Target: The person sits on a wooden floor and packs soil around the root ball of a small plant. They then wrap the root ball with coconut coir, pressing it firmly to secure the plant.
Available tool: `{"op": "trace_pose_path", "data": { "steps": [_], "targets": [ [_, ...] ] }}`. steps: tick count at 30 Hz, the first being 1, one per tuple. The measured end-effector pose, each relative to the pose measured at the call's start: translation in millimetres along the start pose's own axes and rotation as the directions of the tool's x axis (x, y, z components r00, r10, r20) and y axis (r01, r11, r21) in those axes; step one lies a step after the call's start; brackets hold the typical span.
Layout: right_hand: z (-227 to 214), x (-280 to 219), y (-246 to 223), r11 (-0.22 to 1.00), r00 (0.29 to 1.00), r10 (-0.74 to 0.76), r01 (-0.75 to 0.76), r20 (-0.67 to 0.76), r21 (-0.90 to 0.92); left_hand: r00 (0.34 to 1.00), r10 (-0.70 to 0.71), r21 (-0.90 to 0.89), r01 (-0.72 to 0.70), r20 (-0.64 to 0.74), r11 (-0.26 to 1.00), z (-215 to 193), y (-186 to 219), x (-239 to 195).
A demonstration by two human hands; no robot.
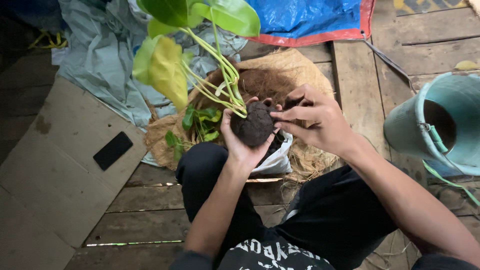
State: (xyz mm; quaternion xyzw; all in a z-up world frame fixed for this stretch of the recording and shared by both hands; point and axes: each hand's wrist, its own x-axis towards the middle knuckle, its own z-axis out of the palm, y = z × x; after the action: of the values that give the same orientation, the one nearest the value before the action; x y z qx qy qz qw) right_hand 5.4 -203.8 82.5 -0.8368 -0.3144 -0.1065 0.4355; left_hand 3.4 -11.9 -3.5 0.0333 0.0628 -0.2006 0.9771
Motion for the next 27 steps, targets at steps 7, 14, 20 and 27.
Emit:
{"op": "trace_pose_path", "data": {
  "steps": [7,14,20,27],
  "targets": [
    [-3.7,-0.2,0.7,1.0,0.998,-0.02,0.019,-0.053,-0.016,0.999,-0.009,0.036,0.011,-0.034,0.999,-2.8,-3.1,1.8],
    [-4.4,-4.1,-1.5,0.996,0.998,-0.065,0.066,0.018,-0.063,0.997,-0.031,-0.001,0.031,-0.066,1.0,-4.8,-1.2,6.3],
    [-13.5,-5.2,8.0,0.994,0.999,-0.041,0.04,-0.009,-0.104,0.998,-0.038,-0.029,0.037,-0.056,0.999,0.7,-2.1,7.4],
    [-13.9,-5.3,23.8,1.0,0.999,0.0,0.0,0.043,0.003,0.993,-0.107,-0.057,0.11,0.051,0.992,-8.6,-6.4,5.0]
  ]
}}
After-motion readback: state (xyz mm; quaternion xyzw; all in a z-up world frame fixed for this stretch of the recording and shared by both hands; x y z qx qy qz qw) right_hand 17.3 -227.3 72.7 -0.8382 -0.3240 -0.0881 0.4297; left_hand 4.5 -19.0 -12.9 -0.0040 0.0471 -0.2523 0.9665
